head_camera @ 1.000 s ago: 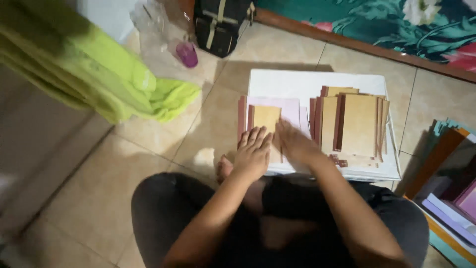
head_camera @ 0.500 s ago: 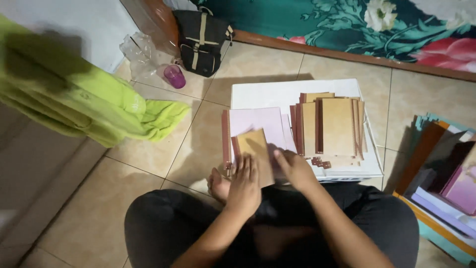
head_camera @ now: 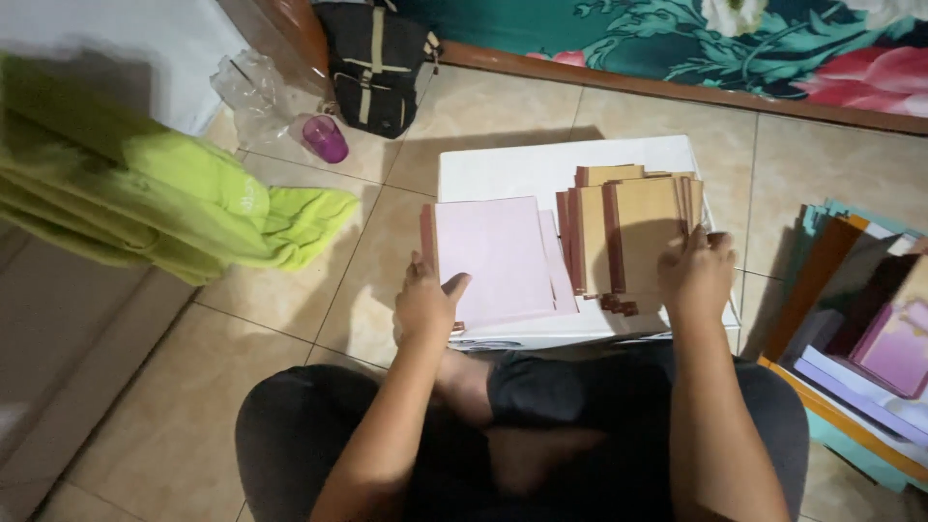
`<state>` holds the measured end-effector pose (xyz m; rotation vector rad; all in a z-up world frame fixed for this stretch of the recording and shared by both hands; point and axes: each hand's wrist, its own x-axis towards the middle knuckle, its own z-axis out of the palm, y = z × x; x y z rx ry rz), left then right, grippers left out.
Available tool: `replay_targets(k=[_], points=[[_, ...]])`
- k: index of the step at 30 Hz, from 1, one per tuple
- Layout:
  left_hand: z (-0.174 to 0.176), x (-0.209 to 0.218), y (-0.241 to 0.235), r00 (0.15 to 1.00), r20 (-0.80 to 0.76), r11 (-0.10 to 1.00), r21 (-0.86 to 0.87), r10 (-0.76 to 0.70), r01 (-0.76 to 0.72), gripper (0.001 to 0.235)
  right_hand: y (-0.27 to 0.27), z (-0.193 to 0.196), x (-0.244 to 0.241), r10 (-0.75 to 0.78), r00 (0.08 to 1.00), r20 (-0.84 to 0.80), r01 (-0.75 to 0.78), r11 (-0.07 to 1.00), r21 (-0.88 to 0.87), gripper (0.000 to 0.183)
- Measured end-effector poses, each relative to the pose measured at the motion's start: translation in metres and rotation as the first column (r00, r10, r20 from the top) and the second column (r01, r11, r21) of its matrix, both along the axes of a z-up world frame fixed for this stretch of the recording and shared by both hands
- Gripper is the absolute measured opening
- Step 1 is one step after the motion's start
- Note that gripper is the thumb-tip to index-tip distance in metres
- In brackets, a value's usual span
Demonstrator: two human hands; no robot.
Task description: Sorting and organizing paper and cardboard components before placing them into a shipping box.
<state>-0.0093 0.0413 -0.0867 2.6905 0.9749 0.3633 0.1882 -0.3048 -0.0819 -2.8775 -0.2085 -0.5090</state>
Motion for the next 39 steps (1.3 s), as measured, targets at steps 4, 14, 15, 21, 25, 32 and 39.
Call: replay_targets(k=[4,14,15,21,25,32,39], points=[[-0.005,0.000,-0.010,0.996,0.092,0.972,0.236,0.001,-0.022,0.092,0.076,0.008,-0.047,0.195,0.946,0.258,-0.147,0.970,-0.196,0.042],[0.046,0.003,-0.006,0.958,0.285,0.992,-0.129,0.044,-0.007,0.044,0.132,-0.029,-0.084,0.493,0.866,-0.081,-0.494,0.869,-0.001,0.070],[0.043,0.002,-0.001,0.943,0.315,0.953,-0.304,0.107,-0.006,0.035,0.130,-0.028,-0.085,0.507,0.860,-0.055,-0.506,0.862,0.037,0.070],[0.050,-0.012,0.015,0.959,0.244,0.989,-0.063,0.144,-0.133,0.020,0.128,-0.007,-0.094,0.539,0.841,-0.042,-0.533,0.840,0.104,0.064],[0.070,-0.022,0.012,0.935,0.352,0.966,0.227,0.034,-0.121,0.016,0.134,0.031,-0.108,0.546,0.833,-0.086,-0.532,0.834,0.145,0.055],[0.056,-0.034,-0.005,0.872,0.348,0.780,-0.623,0.344,-0.059,0.022,0.138,0.041,-0.116,0.595,0.778,-0.202,-0.409,0.723,0.557,0.059],[0.047,-0.027,-0.026,0.970,-0.020,0.961,0.135,-0.240,0.241,0.060,0.137,0.042,-0.118,0.728,0.668,-0.154,-0.533,0.612,0.584,0.043]])
